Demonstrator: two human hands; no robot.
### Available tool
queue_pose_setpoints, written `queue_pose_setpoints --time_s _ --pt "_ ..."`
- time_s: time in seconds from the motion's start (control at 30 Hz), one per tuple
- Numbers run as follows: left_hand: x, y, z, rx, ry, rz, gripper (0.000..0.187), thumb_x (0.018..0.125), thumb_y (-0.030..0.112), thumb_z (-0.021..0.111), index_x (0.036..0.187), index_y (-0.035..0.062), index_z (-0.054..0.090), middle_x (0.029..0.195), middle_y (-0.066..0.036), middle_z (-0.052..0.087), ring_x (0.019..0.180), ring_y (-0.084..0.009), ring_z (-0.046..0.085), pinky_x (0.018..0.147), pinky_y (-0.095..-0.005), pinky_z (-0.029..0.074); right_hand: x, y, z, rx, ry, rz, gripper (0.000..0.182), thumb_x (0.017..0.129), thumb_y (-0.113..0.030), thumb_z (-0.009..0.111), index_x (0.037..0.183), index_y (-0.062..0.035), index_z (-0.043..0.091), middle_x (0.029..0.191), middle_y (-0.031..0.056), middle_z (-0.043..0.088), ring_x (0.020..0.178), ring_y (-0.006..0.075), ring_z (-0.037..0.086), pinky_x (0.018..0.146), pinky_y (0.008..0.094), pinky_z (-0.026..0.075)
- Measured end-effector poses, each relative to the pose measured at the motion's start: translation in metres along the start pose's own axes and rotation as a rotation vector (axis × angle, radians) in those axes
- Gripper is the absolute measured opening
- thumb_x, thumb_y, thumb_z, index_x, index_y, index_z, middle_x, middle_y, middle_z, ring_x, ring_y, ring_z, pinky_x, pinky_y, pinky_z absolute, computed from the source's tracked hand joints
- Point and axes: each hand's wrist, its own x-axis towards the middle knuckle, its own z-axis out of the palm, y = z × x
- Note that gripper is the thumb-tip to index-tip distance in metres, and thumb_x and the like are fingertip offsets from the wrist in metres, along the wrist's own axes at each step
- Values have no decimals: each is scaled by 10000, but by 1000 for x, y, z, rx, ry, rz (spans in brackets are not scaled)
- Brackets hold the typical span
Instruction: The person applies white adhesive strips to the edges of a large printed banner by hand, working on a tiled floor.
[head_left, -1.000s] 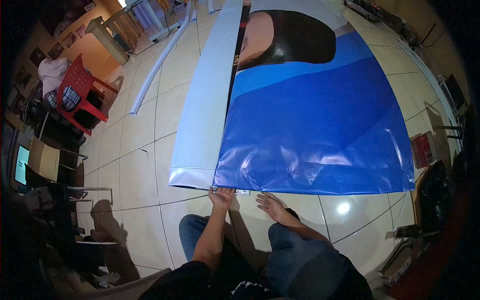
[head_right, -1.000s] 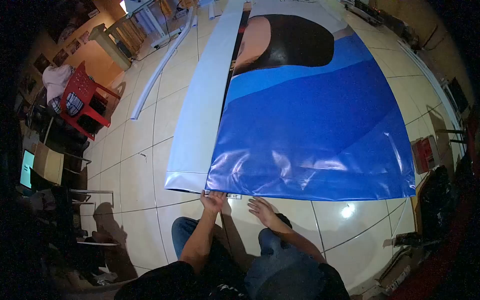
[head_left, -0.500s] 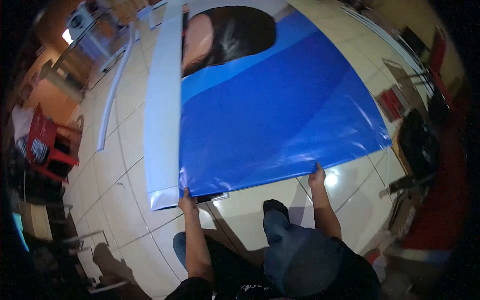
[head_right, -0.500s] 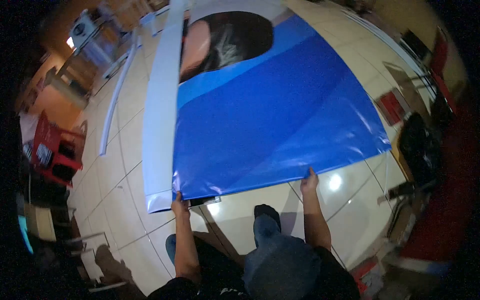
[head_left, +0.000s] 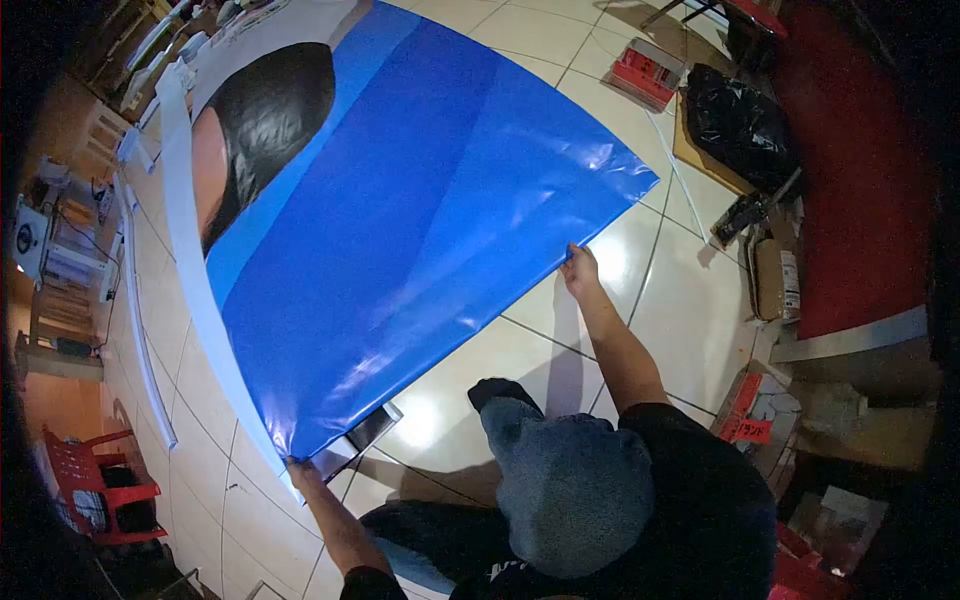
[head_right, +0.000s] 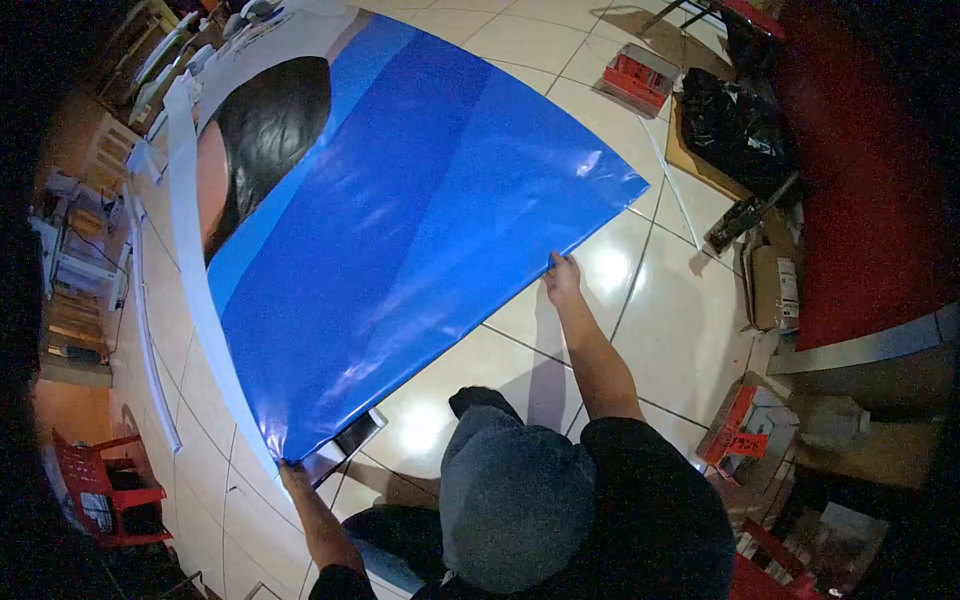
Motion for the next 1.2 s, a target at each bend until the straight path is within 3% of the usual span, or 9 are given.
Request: queue_pose_setpoints --time_s 0.03,0.1,0.23,0.37,0.4,0.47,0.77,0.93,1.2 --pt "17 -2 -19 463 -221 407 257 961 218 440 1102 40 560 946 -95 644 803 -165 595 693 -279 499 3 -9 -1 -1 5 -2 256 923 -87 502 1173 -38 486 1074 111 591 915 229 605 774 391 532" --pt "0 21 4 -10 81 58 243 955 171 390 1059 37 564 892 -70 620 751 -153 555 654 -277 468 11 -30 1 -36 63 -51 265 924 -100 502 1179 -30 480 1081 117 590 930 232 605 796 387 529" --pt "15 37 -19 350 -72 33 311 969 239 462 1109 -27 544 973 -111 604 803 -215 590 675 -327 504 83 -56 -31 54 128 -96 151 913 -146 535 1037 -62 522 821 49 561 548 161 485 436 296 406" --pt "11 46 -12 173 251 179 208 942 208 497 939 8 553 771 -86 576 566 -171 512 485 -278 408 101 -86 -39 96 59 -90 240 907 -136 546 1129 -44 532 959 102 621 717 216 611 557 303 512" --pt "22 51 -32 653 120 472 187 932 188 501 924 6 545 764 -86 573 539 -170 502 470 -283 406 119 -87 -51 -20 127 -182 230 914 -172 542 1098 -34 536 928 102 624 752 222 612 611 326 520" --pt "36 61 -28 508 55 391 377 913 317 444 1058 -8 568 942 -99 607 753 -218 577 638 -337 477 135 -95 -64 -179 213 -249 278 931 -215 511 1097 6 544 958 130 629 813 257 612 690 378 531" --pt "18 55 -23 410 117 353 298 822 292 559 737 14 625 681 -108 608 630 -225 615 530 -359 503 198 -148 -150 -612 100 -246 317 854 -298 586 993 -15 613 815 111 631 761 258 613 651 433 530" --pt "26 43 -25 127 570 255 166 803 136 666 747 2 586 615 -91 522 462 -218 493 430 -358 439 234 -140 -173 -278 -117 -147 469 862 -435 593 1063 -11 583 975 113 642 824 277 612 717 431 520" --pt "18 34 -35 79 333 -9 163 899 87 586 963 -61 560 885 -129 614 759 -253 627 642 -370 534 169 -151 -108 -344 45 75 395 938 -377 444 1110 -43 563 1029 105 621 874 260 609 758 384 528"
